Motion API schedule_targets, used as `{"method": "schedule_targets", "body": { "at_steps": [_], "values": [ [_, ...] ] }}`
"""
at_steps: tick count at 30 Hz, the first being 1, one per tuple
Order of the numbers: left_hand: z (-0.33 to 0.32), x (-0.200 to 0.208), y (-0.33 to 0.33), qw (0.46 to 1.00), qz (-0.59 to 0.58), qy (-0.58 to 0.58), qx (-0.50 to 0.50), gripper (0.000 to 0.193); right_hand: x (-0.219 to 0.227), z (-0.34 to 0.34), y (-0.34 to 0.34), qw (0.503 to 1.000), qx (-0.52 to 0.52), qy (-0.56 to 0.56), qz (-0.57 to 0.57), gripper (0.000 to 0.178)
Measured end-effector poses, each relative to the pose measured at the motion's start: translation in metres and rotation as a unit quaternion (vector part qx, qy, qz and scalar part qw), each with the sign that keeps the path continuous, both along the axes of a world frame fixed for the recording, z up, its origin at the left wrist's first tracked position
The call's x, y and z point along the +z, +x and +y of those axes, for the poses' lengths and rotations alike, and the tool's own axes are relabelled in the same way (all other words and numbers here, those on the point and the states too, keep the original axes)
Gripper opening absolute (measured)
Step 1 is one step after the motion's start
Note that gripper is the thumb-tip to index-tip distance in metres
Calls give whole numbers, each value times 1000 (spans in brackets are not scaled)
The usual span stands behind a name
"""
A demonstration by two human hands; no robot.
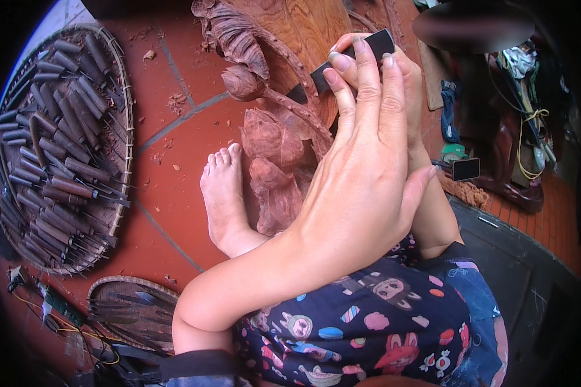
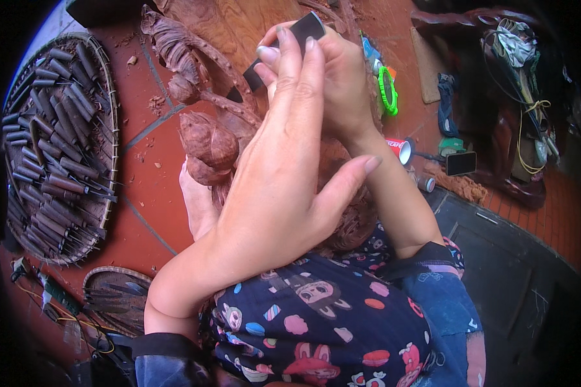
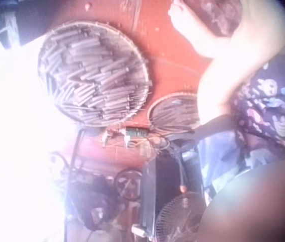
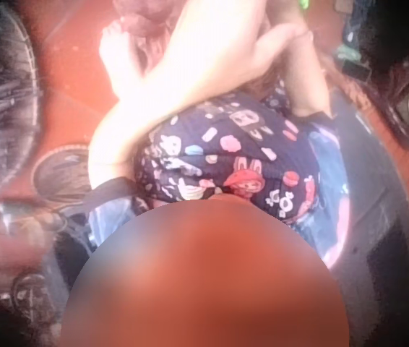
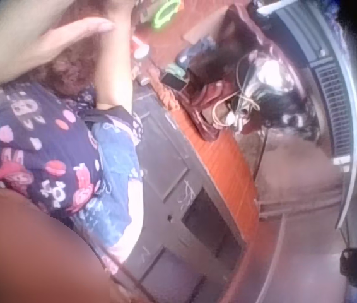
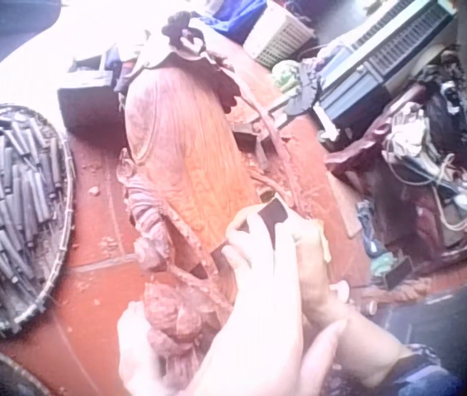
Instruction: The person carves a large piece of reddish-brown wood using a chisel and a mallet. They repeatedly strike the chisel to shape the wood, occasionally pausing to inspect the work. Later, they apply glue from a bottle to a section of the wood and press a carved piece into place.
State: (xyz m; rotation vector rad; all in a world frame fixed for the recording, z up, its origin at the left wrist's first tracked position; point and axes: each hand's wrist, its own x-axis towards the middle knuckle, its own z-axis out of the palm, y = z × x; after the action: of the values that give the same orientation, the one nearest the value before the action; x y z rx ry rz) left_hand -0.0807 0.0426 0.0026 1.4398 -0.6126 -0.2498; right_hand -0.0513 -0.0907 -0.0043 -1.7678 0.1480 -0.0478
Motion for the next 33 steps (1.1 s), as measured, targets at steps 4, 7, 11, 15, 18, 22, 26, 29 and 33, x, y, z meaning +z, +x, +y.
{"method": "schedule_targets", "body": {
  "at_steps": [4,7,11,15,18,22,26,29,33],
  "values": [
    [7,1,-3,999,-24,36,5,96,11,-16,13,989,78,38,117,18],
    [4,-1,-4,1000,7,9,11,96,8,-16,13,992,82,-15,97,16],
    [2,0,-2,1000,17,-10,21,94,6,-5,3,997,59,-38,16,19],
    [-1,0,-4,999,28,-42,18,94,4,-2,-1,977,26,-205,-56,22],
    [-1,-3,-1,999,6,-28,28,94,7,6,1,995,-36,-87,-35,18],
    [6,0,-5,1000,-6,16,19,93,5,-18,5,995,50,-11,89,17],
    [6,1,-6,999,33,-13,33,93,8,-15,9,993,85,-39,79,22],
    [3,-4,-1,997,37,-55,39,93,3,-8,5,983,60,-175,-19,24],
    [-4,-2,3,999,27,-39,14,93,4,-13,4,998,25,-42,-33,23]
  ]
}}
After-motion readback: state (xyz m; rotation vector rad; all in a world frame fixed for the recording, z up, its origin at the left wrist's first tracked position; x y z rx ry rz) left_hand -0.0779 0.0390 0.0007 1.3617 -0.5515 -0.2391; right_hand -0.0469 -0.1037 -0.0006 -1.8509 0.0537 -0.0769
